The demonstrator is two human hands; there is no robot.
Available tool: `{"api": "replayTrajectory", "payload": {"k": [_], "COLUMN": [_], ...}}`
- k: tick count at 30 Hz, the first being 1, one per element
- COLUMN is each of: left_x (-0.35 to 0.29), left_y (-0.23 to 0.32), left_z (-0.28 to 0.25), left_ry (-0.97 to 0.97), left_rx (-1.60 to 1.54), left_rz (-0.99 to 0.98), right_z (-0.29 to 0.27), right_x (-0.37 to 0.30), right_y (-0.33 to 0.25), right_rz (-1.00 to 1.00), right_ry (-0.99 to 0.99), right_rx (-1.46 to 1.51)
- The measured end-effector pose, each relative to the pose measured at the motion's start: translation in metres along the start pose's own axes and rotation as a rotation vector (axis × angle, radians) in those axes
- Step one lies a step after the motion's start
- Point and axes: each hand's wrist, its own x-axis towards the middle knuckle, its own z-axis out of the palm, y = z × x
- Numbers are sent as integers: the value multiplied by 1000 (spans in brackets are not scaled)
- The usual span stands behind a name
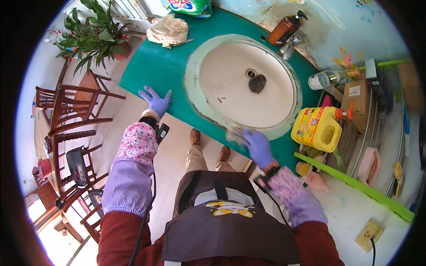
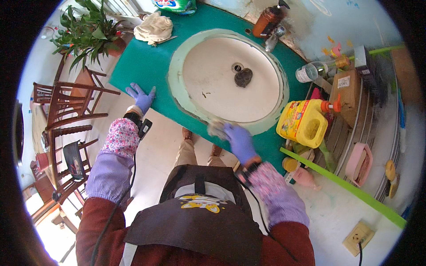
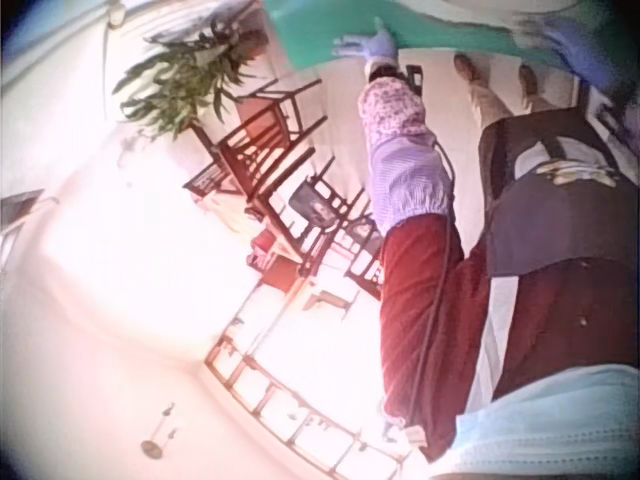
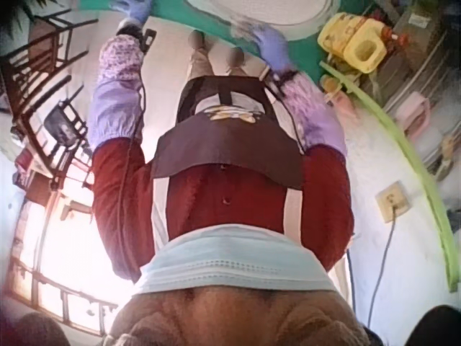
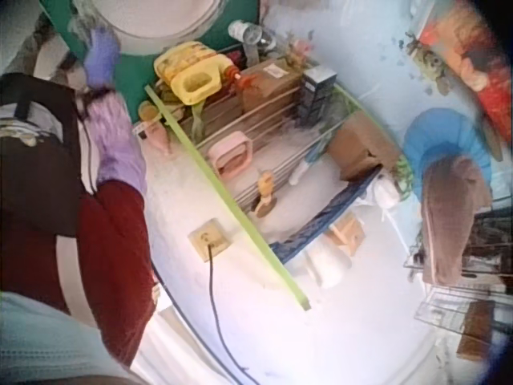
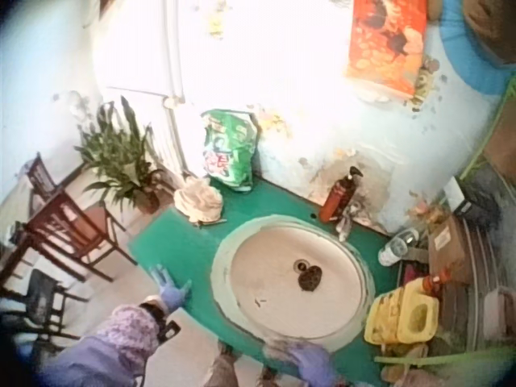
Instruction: The person wipes a wall and a green countertop with a cloth, then moves to a dining table to sort and fold several pieces of fabric from a red basin. The person uses a cloth to wipe surfaces and handles multiple fabric items one at a time.
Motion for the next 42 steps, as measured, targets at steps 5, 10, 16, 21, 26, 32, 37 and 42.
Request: {"api": "replayTrajectory", "payload": {"k": [5,10,16,21,26,32,37,42], "left_x": [-1,-6,-8,-9,-13,-18,-26,-56], "left_y": [1,4,5,2,0,-4,-26,-116], "left_z": [0,-2,-6,-2,2,3,5,-24], "left_ry": [-7,-21,23,48,66,61,214,-82], "left_rx": [-19,75,14,-87,-36,-221,-400,-1200], "left_rz": [34,37,-1,41,64,115,356,259], "right_z": [-22,19,69,25,-1,39,79,96], "right_x": [-73,12,135,76,5,73,184,292], "right_y": [26,-11,-69,-49,-19,-50,-117,-185], "right_rz": [34,-233,-464,-323,-246,-213,-288,-191], "right_ry": [-49,-2,192,-91,-142,-83,-55,-93], "right_rx": [-8,12,133,-44,-55,139,-43,595]}}
